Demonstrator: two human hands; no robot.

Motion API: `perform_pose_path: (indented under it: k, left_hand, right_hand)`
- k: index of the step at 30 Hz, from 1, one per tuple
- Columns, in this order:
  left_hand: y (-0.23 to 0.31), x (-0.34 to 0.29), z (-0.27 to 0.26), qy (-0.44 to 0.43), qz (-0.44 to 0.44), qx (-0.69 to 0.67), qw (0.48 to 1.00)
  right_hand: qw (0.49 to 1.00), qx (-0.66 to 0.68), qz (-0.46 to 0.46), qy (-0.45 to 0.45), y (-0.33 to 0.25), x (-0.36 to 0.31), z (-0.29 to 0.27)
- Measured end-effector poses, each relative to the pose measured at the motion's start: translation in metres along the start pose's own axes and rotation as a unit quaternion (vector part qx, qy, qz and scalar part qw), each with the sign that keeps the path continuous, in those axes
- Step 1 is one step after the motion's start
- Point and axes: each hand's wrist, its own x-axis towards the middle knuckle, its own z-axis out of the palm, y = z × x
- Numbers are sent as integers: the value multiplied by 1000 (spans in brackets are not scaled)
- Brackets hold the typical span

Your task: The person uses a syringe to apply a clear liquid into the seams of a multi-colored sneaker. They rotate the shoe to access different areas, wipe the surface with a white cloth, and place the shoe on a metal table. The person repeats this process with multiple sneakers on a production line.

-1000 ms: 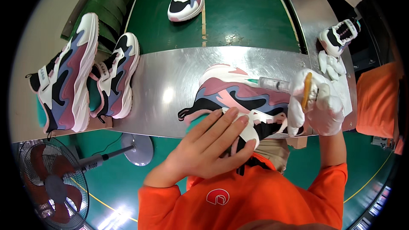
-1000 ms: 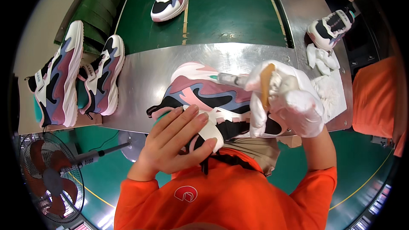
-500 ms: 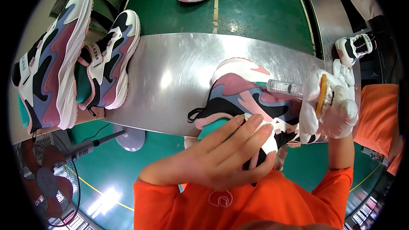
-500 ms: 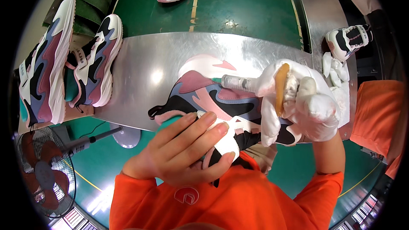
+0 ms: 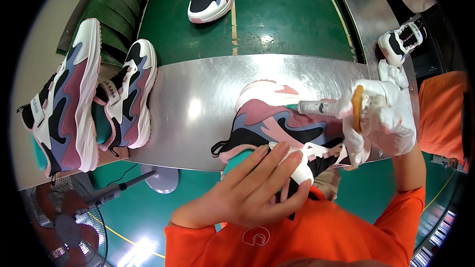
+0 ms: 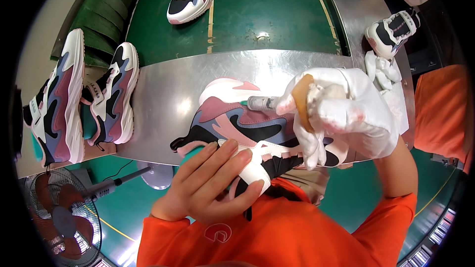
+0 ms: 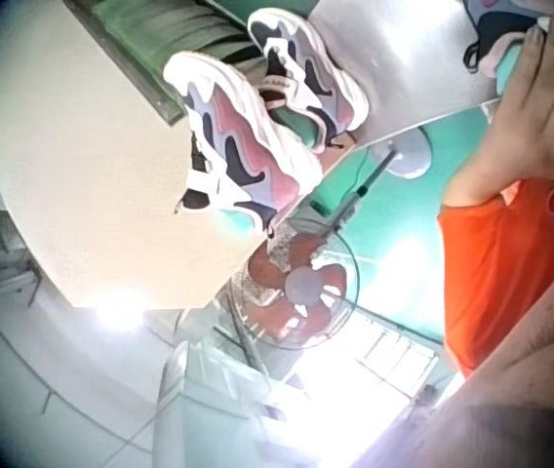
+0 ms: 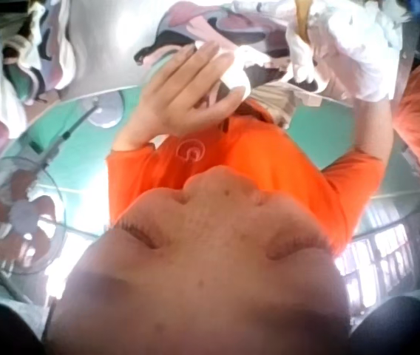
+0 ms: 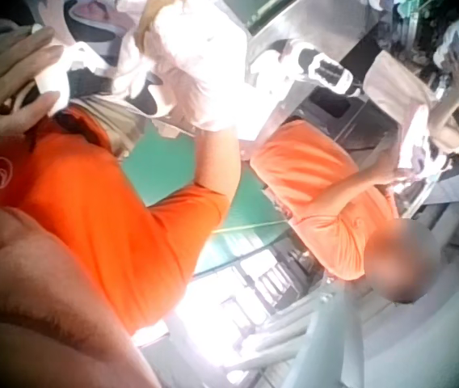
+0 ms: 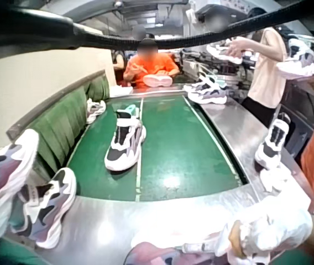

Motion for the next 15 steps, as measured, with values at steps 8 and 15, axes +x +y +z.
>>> perform_pose_path:
  k: [8, 15]
  left_hand:
    - [0, -1, -1, -7, 20, 22, 1000]
    - [2, 0, -2, 17, 11, 31, 999]
  right_hand:
    - [1000, -4, -5, -4, -7, -11, 3]
    - [994, -107, 13, -3, -17, -20, -1]
